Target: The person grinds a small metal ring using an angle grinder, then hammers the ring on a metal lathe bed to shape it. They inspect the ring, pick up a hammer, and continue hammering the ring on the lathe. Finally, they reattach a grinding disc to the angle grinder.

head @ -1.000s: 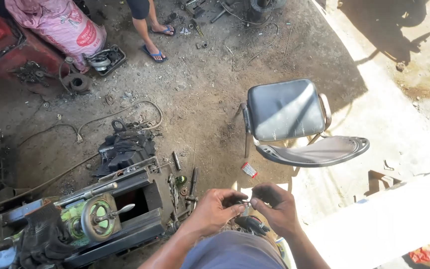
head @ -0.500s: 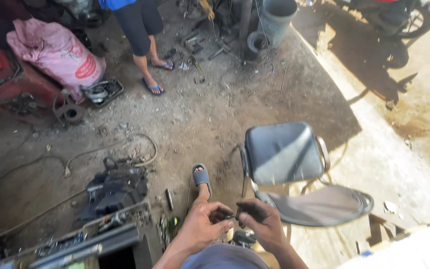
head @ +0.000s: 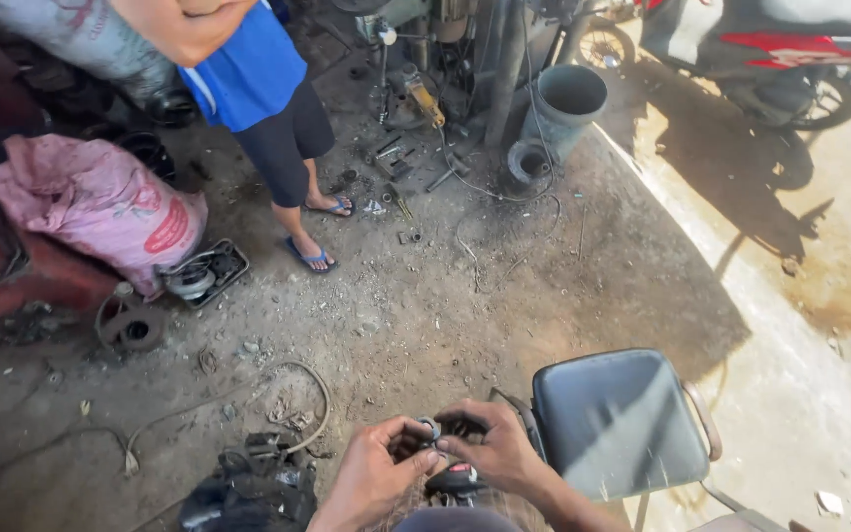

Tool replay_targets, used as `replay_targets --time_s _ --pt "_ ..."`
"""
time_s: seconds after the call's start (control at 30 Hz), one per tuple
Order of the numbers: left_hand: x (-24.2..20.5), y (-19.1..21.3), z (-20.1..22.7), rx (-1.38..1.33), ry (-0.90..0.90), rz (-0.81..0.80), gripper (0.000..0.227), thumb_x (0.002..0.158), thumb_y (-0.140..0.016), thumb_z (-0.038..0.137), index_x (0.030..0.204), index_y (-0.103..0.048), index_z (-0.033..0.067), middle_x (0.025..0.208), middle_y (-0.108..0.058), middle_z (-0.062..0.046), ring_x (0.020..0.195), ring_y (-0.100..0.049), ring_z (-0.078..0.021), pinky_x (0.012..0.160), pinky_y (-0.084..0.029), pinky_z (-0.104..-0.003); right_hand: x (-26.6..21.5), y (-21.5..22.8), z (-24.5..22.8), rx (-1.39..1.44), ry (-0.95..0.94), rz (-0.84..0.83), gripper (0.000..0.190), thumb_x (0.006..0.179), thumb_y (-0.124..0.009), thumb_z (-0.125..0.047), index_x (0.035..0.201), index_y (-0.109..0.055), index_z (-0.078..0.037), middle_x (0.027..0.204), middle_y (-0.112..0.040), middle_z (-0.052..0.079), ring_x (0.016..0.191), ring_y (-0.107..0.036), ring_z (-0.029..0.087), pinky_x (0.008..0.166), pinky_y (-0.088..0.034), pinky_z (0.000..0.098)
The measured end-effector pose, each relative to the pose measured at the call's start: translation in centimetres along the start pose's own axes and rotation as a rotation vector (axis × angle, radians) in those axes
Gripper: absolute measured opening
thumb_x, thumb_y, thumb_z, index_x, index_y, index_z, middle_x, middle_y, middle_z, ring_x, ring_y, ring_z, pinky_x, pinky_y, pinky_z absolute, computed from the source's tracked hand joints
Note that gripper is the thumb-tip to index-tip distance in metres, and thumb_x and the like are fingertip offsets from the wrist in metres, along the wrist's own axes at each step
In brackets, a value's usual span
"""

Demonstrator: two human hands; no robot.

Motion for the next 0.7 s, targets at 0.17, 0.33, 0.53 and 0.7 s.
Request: replay_targets --time_s 0.17,0.33,0.53,0.7 --pt "7.4 4.4 2.2 -0.032 -0.104 -0.021 0.023 0.084 -0.080 0.023 0.105 -0.080 0.0119 0.094 -0.081 0.001 0.091 -0.075 -0.0094 0.085 -0.061 -0.026 8.0 1.1 -0.3 0.101 -0.211 0.081 0.016 0.089 -0.070 -0.008 0.099 -0.082 -0.005 0.078 -0.078 0.003 0.067 -0.073 0.012 0.066 -0.060 0.0262" --pt "15.1 7.6 3.5 -0.224 -0.168 -0.016 0.029 0.082 -0.083 0.017 0.108 -0.081 0.0063 0.092 -0.083 -0.004 0.083 -0.074 -0.0109 0.077 -0.061 -0.027 15.9 3.2 0.6 0.030 -0.137 0.097 0.022 0.087 -0.076 -0.022 0.102 -0.082 -0.007 0.088 -0.077 -0.001 0.077 -0.067 0.009 0.073 -0.054 0.0254" --pt "26.0 12.5 8.3 -0.185 -0.247 -0.001 0.023 0.082 -0.084 0.014 0.101 -0.085 0.0034 0.081 -0.083 -0.005 0.074 -0.073 -0.0105 0.069 -0.059 -0.026 28.6 6.9 0.7 0.079 -0.009 0.038 0.011 0.086 -0.073 -0.008 0.095 -0.078 -0.006 0.085 -0.070 0.000 0.075 -0.062 0.011 0.070 -0.049 0.0268" --pt "35.3 16.8 13.0 -0.257 -0.247 0.116 0.019 0.081 -0.084 0.007 0.099 -0.084 -0.0002 0.076 -0.082 -0.010 0.069 -0.076 -0.0163 0.067 -0.063 -0.028 40.6 16.3 -0.7 -0.070 -0.154 0.064 0.032 0.088 -0.074 -0.017 0.118 -0.074 -0.008 0.109 -0.080 0.011 0.092 -0.077 0.021 0.081 -0.068 0.0317"
Point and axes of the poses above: each hand's wrist, its own x-axis towards the middle knuckle, its own y-axis out of the back of the hand, z = x × y, the point moved 5 cm from there along x, towards the middle knuckle
